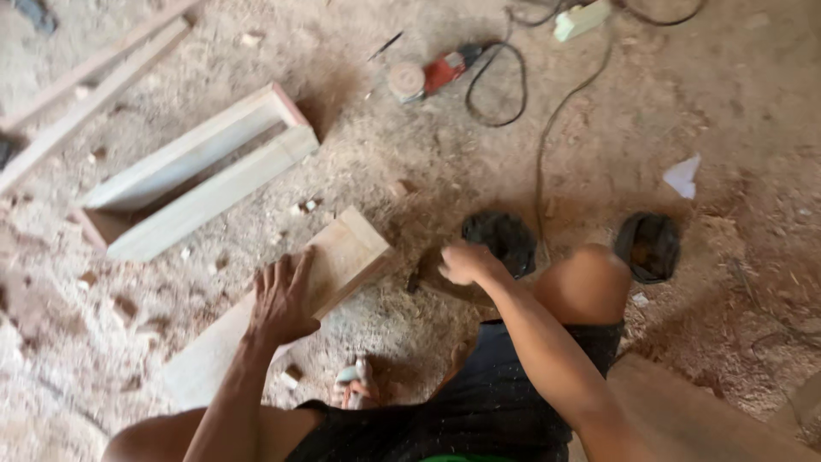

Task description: The person sits on the floor of a woodworking shop assembling a rectangular wooden frame. They position wood pieces against the frame, hammer nails to fasten the joints, fit a long board into the frame, and tap pieces into place with a mallet, adjusting the frame between strikes.

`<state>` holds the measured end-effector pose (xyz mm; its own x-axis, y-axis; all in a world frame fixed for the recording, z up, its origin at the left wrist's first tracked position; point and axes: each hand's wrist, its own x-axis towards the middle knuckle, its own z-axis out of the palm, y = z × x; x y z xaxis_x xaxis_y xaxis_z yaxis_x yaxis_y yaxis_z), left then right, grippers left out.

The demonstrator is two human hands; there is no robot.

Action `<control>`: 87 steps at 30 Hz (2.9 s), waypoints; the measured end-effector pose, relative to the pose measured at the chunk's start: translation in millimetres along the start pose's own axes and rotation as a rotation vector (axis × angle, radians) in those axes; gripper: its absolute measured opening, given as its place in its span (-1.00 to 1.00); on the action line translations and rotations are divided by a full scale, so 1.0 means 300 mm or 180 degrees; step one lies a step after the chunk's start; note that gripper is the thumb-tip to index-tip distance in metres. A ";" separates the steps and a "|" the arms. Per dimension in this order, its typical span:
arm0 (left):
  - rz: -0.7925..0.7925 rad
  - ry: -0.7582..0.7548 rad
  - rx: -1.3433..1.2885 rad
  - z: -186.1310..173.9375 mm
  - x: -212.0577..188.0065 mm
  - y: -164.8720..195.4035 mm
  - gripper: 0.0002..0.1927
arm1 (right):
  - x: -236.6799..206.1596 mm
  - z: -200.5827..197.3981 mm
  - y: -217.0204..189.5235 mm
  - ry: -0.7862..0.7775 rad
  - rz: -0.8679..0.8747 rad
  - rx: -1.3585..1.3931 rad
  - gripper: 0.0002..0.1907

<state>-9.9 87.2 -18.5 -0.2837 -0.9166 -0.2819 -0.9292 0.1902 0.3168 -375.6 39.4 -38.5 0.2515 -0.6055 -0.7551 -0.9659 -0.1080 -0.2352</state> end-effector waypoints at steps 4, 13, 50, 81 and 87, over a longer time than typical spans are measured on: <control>-0.0015 -0.0394 -0.0038 0.038 0.017 -0.048 0.41 | 0.077 0.137 -0.059 -0.0383 0.0028 -0.0691 -0.64; -0.0087 0.0051 -0.0121 0.036 0.164 -0.180 0.14 | 0.143 0.254 -0.120 -0.0221 0.0234 -0.0905 -0.69; -0.1217 0.0444 -0.0043 0.062 0.281 -0.313 -0.82 | 0.103 0.176 -0.230 0.0850 0.0486 0.2987 -0.58; 0.0003 0.0279 -0.0678 0.183 0.417 0.307 0.15 | 0.005 0.189 0.444 0.1368 0.1174 0.1371 -0.73; -0.0173 0.0738 -0.0794 0.119 0.458 0.238 0.19 | 0.074 0.204 0.342 0.1718 0.1238 0.0940 -0.74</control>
<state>-123.7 -12.5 -66.8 -0.1473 -0.9840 -0.1003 -0.8470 0.0731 0.5266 -465.5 63.2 -116.9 -0.2455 -0.8695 -0.4285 -0.9034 0.3655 -0.2241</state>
